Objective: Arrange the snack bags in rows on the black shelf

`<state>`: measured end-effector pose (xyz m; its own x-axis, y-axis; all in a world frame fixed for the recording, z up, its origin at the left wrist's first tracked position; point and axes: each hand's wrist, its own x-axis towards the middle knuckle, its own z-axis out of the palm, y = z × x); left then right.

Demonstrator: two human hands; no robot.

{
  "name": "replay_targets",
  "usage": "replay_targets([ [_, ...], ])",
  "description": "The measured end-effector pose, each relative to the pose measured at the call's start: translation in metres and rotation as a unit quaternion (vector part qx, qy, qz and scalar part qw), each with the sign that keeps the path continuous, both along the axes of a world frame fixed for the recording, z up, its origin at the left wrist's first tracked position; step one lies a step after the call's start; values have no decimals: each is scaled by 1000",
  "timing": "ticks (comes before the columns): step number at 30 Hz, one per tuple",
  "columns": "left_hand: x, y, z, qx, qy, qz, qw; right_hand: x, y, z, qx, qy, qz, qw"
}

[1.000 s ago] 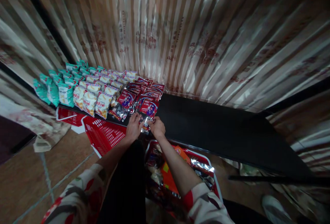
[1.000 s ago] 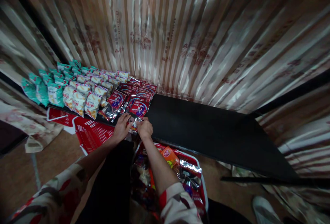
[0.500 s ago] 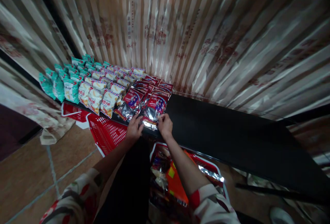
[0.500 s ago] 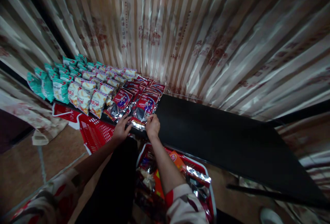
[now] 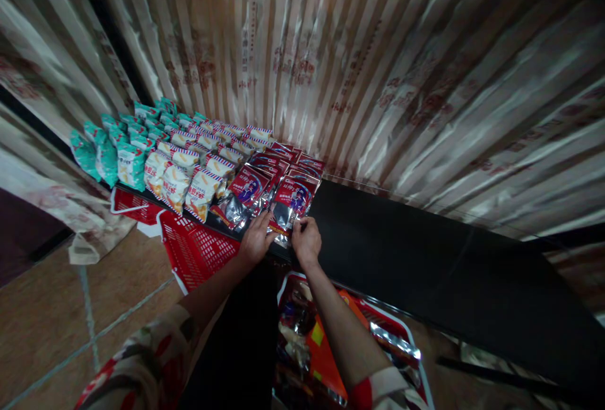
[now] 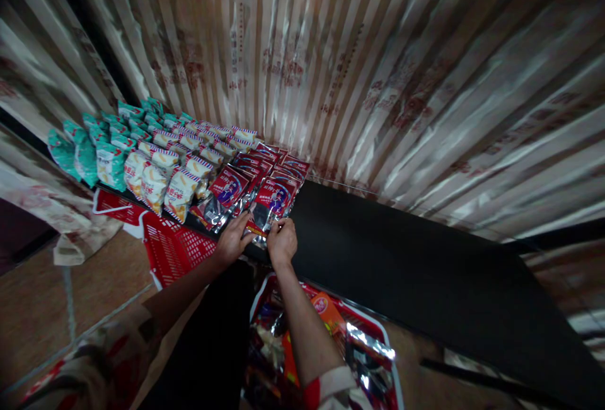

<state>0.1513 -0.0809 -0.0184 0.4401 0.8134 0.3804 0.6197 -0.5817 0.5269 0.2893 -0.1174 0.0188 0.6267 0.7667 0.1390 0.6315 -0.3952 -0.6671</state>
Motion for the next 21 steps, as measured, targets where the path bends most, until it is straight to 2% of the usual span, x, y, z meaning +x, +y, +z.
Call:
replay_targets([
  [4, 4, -2, 1, 11, 1, 18, 1000, 2, 3, 1, -7, 17, -5, 1000],
  [8, 3, -5, 6, 60, -14, 28, 998, 3, 3, -1, 45, 33, -9, 998],
  [11, 4, -4, 16, 107, 3, -29, 994, 2, 2, -4, 78, 49, -4, 996],
  [13, 7, -3, 22, 123, 23, -68, 990, 1, 0, -4, 79, 56, 6, 995],
  [15, 13, -2, 25, 124, 39, -80, 988, 1, -1, -4, 70, 52, 13, 996],
  [19, 22, 2, 18, 116, 52, -51, 991, 13, 5, -4, 88, 29, 3, 996],
  [21, 25, 3, 11, 119, 56, -45, 990, 21, 15, -4, 106, 47, -7, 993],
])
